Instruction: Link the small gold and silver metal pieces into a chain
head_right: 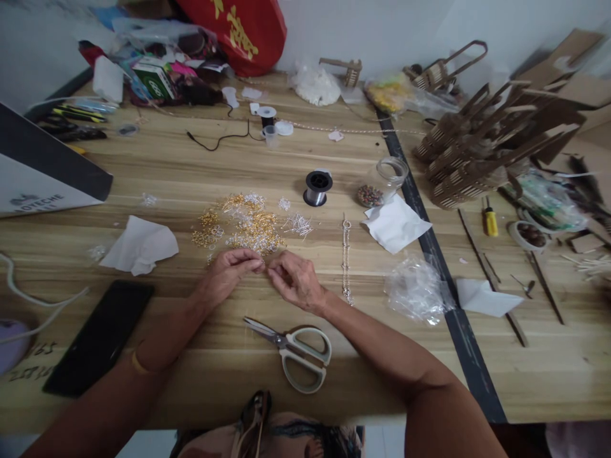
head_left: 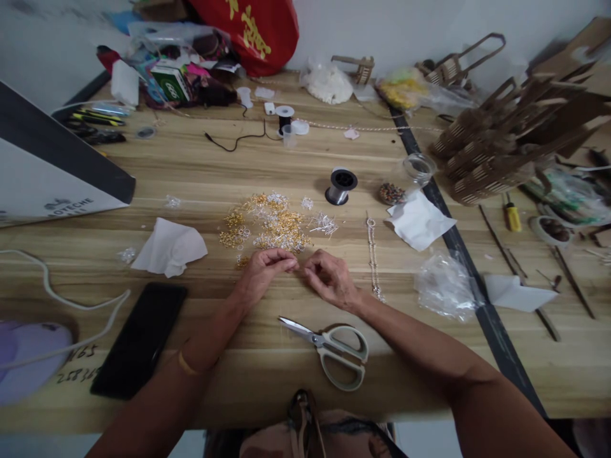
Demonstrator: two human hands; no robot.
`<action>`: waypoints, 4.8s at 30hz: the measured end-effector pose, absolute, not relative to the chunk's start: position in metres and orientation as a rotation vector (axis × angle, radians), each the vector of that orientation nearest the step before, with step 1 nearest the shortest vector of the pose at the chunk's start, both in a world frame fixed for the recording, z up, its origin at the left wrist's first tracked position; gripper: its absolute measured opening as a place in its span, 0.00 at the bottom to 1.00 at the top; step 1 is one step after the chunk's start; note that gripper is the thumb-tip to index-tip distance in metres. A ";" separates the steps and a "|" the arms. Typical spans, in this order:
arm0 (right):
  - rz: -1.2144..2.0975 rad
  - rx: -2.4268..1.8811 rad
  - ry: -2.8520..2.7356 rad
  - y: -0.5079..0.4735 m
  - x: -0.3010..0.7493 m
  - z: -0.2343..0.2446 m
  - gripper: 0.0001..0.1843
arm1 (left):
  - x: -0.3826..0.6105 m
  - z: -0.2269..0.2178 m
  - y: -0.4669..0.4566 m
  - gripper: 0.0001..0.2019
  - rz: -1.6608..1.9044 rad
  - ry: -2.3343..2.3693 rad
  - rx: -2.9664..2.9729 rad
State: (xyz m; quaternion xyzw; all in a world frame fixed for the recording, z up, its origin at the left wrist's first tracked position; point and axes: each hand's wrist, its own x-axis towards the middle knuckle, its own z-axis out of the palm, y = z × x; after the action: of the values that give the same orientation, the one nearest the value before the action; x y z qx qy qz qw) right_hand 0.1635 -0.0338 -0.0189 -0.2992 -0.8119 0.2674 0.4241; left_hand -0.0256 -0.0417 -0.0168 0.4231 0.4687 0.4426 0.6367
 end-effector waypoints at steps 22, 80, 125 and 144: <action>0.681 -0.772 -2.040 -0.034 0.164 -0.024 0.03 | -0.024 -0.016 -0.043 0.07 1.017 1.072 0.953; 0.721 -0.795 -2.021 -0.034 0.163 -0.022 0.04 | -0.020 -0.004 -0.044 0.08 1.006 1.223 1.038; 0.731 -0.845 -2.015 -0.034 0.163 -0.023 0.05 | -0.020 -0.002 -0.044 0.06 1.005 1.186 1.103; 0.731 -0.840 -2.029 -0.034 0.164 -0.022 0.05 | -0.021 -0.007 -0.044 0.07 1.025 1.193 1.164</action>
State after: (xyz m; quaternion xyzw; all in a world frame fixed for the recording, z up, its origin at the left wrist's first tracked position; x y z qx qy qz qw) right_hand 0.1635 -0.0342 -0.0225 -0.3323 -0.8027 0.2893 0.4020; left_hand -0.0211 -0.0438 -0.0071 0.4937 0.5058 0.4344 0.5584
